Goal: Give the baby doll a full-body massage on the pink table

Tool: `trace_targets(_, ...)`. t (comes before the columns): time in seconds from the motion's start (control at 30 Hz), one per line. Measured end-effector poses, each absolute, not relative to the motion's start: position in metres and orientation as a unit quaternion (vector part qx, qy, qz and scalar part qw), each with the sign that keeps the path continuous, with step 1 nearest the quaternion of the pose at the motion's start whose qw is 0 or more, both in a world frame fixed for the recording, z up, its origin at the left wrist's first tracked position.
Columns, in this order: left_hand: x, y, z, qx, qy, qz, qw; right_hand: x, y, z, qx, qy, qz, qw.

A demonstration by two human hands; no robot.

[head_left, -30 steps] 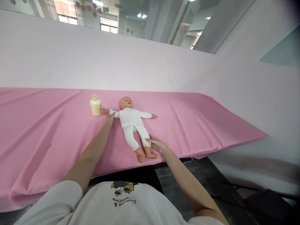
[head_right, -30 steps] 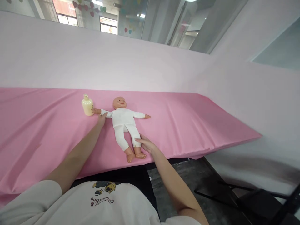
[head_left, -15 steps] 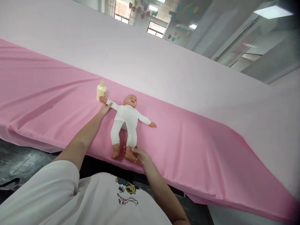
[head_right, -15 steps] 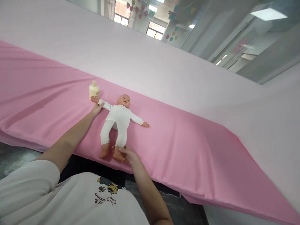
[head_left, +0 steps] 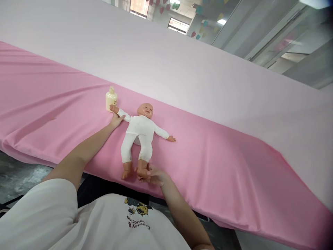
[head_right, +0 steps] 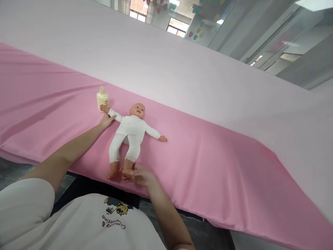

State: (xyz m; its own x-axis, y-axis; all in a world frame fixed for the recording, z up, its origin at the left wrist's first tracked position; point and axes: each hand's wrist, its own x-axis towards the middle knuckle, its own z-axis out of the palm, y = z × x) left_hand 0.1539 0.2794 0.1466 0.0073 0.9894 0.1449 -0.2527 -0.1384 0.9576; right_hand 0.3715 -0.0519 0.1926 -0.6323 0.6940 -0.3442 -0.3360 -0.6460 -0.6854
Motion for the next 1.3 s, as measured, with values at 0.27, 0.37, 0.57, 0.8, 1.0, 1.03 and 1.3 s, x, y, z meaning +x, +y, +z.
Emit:
trace_targets(0.27,0.158,0.285,0.137,0.612,0.379,0.53,0.449,0.391,0.034,0.204,-0.193,-0.346,0.849,0.35)
trace_targets(0.37,0.162,0.286,0.131,0.668,0.368,0.502,0.407,0.393,0.061,0.196,-0.207,-0.362,0.834,0.36)
trace_targets(0.57,0.167,0.265,0.139,0.837,0.279,0.446,0.15,0.387,0.089,0.156,-0.27,-0.297,0.79,0.464)
trace_targets(0.8,0.17,0.249,0.151,0.896,0.25,0.353,0.102,0.384,0.087,0.139,-0.211,-0.344,0.798,0.448)
trace_targets(1.0,0.17,0.26,0.148,0.828,0.294,0.428,0.213,0.394,0.078,0.135,-0.02,-0.418,0.872,0.255)
trace_targets(1.03,0.169,0.264,0.146,0.803,0.31,0.447,0.246,0.394,0.079,0.135,0.026,-0.431,0.883,0.184)
trace_targets(1.3,0.166,0.302,0.115,0.56,0.343,0.582,0.479,0.38,0.078,0.144,0.05,-0.458,0.885,-0.064)
